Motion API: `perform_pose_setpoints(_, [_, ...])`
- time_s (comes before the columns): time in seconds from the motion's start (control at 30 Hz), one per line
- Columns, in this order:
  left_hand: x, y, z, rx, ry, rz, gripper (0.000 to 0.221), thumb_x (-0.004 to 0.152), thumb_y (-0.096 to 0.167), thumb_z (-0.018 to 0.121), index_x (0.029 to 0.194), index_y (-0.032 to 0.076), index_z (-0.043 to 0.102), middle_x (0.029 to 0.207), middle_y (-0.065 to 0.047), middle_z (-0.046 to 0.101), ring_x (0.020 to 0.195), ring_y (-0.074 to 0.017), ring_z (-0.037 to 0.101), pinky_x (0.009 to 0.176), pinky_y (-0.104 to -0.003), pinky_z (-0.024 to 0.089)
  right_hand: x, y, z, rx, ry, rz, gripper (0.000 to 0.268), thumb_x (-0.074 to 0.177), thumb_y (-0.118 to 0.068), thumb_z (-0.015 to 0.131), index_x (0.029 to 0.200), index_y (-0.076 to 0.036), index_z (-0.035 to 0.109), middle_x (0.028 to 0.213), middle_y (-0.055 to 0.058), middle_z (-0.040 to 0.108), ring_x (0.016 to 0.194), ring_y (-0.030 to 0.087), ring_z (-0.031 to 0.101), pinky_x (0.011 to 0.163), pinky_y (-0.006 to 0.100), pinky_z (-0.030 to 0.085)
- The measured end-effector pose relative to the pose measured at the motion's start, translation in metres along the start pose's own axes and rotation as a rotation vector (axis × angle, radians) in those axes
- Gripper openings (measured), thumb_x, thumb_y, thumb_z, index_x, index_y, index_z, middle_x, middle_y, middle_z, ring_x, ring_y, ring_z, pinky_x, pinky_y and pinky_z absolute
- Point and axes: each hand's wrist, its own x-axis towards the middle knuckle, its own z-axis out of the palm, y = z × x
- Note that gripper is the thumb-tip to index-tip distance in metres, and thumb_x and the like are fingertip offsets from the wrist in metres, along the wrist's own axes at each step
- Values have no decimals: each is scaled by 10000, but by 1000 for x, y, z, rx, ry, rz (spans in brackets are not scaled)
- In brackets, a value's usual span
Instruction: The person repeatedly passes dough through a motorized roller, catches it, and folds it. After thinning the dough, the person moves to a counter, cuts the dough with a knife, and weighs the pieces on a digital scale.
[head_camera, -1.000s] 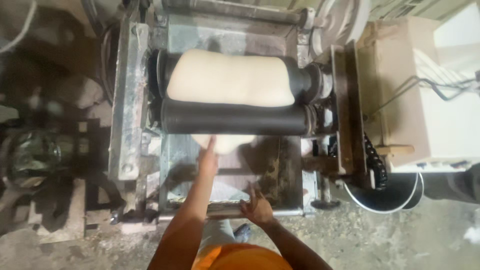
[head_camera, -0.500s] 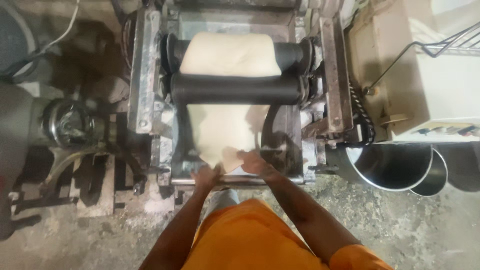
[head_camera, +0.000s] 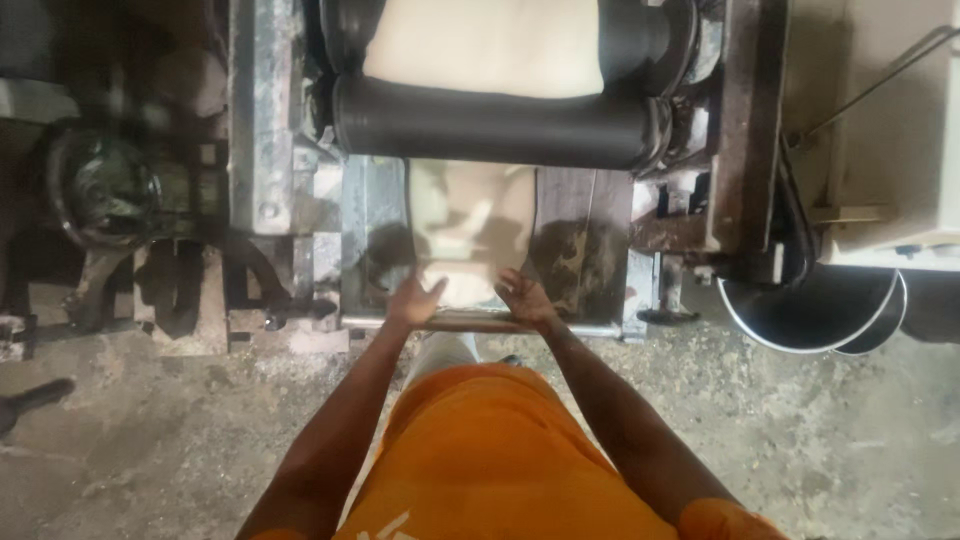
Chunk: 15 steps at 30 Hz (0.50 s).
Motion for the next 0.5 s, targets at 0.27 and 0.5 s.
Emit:
perform_pose_setpoints(0.27, [48, 87, -95, -491, 427, 311, 958, 867, 426, 794, 1536, -61, 311, 1533, -290, 452, 1439, -384, 447, 1181, -431, 362, 20, -81, -59, 202, 478, 35, 903, 901, -345, 748, 1618, -161, 231, 1638, 187, 329, 1493, 352, 349, 1208, 461, 364])
perform_pose_setpoints(0.5, [72, 89, -77, -678, 411, 246, 1169, 768, 315, 899, 1582, -59, 149, 1602, -288, 284, 1478, -379, 314, 1192, -445, 263, 26, -127, -95, 416, 667, -135, 1015, 905, -243, 756, 1635, -85, 70, 1700, 212, 108, 1564, 373, 186, 1260, 516, 217])
